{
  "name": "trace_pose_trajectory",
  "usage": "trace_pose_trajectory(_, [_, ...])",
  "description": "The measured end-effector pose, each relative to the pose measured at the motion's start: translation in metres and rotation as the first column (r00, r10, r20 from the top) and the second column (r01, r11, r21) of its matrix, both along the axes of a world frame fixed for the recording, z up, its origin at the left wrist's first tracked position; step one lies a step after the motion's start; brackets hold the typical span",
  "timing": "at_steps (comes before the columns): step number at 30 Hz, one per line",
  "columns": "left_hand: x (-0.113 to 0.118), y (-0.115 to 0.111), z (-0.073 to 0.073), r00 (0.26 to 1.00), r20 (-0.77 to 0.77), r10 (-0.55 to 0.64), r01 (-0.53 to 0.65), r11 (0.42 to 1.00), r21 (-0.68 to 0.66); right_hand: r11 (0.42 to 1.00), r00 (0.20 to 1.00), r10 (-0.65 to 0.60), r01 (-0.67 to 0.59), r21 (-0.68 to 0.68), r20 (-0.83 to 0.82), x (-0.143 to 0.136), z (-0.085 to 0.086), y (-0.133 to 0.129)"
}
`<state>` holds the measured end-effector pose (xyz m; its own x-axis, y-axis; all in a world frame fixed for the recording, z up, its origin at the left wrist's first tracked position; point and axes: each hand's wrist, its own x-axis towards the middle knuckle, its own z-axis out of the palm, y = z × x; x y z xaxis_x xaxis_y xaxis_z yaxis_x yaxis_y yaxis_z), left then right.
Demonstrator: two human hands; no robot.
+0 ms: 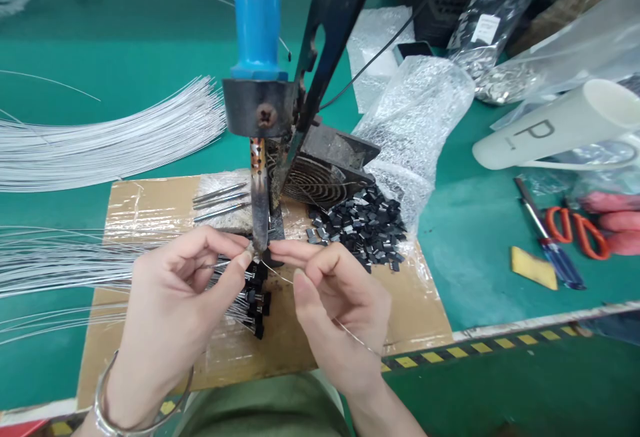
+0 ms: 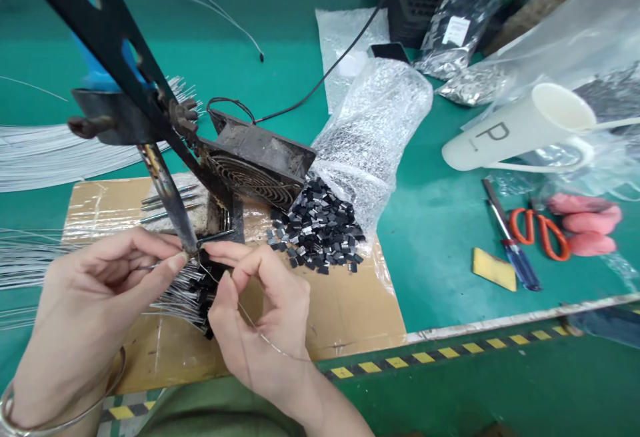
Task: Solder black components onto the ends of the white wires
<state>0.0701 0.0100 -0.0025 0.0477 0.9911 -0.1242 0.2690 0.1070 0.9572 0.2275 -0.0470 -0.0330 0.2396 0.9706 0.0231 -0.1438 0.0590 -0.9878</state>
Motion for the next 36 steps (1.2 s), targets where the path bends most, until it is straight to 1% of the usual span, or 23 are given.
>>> trace_pose_trajectory(5, [-0.0006,-0.0016,0.0003,1.0,-0.006,-0.012,0.012,1.0,-0.008,0.999,0.999,-0.032,0.032,0.018,0.007,-0.0003,-0.0011,0.0005])
trace_pose_trajectory(12, [-0.003,-0.0039,0.0008,0.999,-0.049,-0.019,0.016,0.999,-0.048,1.0,1.0,-0.005,0.005,0.015,0.007,-0.0004,-0.0003,-0.0008])
trace_pose_trajectory(16, [-0.0021,-0.0018,-0.0013,0.998,-0.064,-0.014,0.012,0.999,-0.037,1.0,1.0,-0.01,0.01,0.006,0.015,-0.001,-0.0017,-0.0023])
trace_pose_trajectory(22, [-0.002,-0.0033,-0.0006,0.996,-0.086,-0.01,0.007,0.999,-0.032,1.0,0.999,-0.006,0.005,0.027,0.038,-0.0016,-0.0026,-0.0045])
trace_pose_trajectory(27, [-0.0029,-0.0043,0.0002,0.994,-0.11,0.002,-0.004,1.0,-0.021,0.999,0.998,-0.035,0.035,0.019,0.048,-0.0032,-0.0018,-0.003])
trace_pose_trajectory(36, [-0.0007,-0.0033,0.001,0.995,-0.1,0.011,-0.014,0.999,-0.03,1.0,0.998,-0.022,0.022,0.014,0.058,-0.003,-0.0011,-0.0046])
